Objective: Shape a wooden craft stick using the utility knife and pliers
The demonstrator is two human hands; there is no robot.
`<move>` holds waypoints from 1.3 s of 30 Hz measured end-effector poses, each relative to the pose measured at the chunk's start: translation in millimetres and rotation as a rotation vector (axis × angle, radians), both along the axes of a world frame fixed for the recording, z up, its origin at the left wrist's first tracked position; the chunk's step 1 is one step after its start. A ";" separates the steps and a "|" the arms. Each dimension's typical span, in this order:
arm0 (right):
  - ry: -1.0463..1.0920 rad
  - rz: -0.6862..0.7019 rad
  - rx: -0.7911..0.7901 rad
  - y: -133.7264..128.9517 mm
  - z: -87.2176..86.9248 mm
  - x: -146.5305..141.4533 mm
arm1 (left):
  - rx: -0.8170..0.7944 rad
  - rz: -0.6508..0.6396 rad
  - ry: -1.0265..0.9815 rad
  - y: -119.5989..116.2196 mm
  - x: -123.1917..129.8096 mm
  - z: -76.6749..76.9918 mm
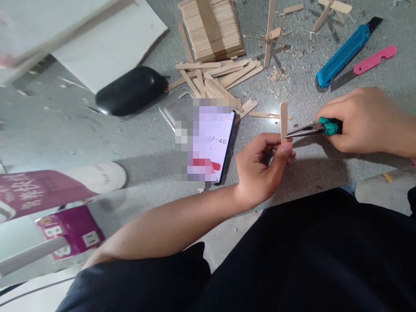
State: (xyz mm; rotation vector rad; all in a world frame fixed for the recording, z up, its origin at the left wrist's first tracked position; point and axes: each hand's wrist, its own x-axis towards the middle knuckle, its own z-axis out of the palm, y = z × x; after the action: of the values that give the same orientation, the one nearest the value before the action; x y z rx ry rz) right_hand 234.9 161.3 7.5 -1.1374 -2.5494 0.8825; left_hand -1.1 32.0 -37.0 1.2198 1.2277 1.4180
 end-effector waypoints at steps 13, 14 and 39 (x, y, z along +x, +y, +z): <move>-0.631 0.058 0.194 1.2 18.7 -21.1 | -0.070 -0.016 -0.044 0.0 0.2 5.5; -0.630 0.061 0.204 1.5 17.9 -20.7 | -0.070 -0.017 -0.041 -0.1 0.0 5.7; -0.564 0.061 -0.199 -6.1 40.4 -18.0 | -0.212 0.000 -0.133 2.3 2.3 7.6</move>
State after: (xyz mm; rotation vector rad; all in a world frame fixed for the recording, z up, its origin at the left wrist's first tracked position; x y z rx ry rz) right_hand 217.0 155.2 47.9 -1.5620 -2.9999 0.9550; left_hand 1.2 34.3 -29.5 0.9654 1.2501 1.3100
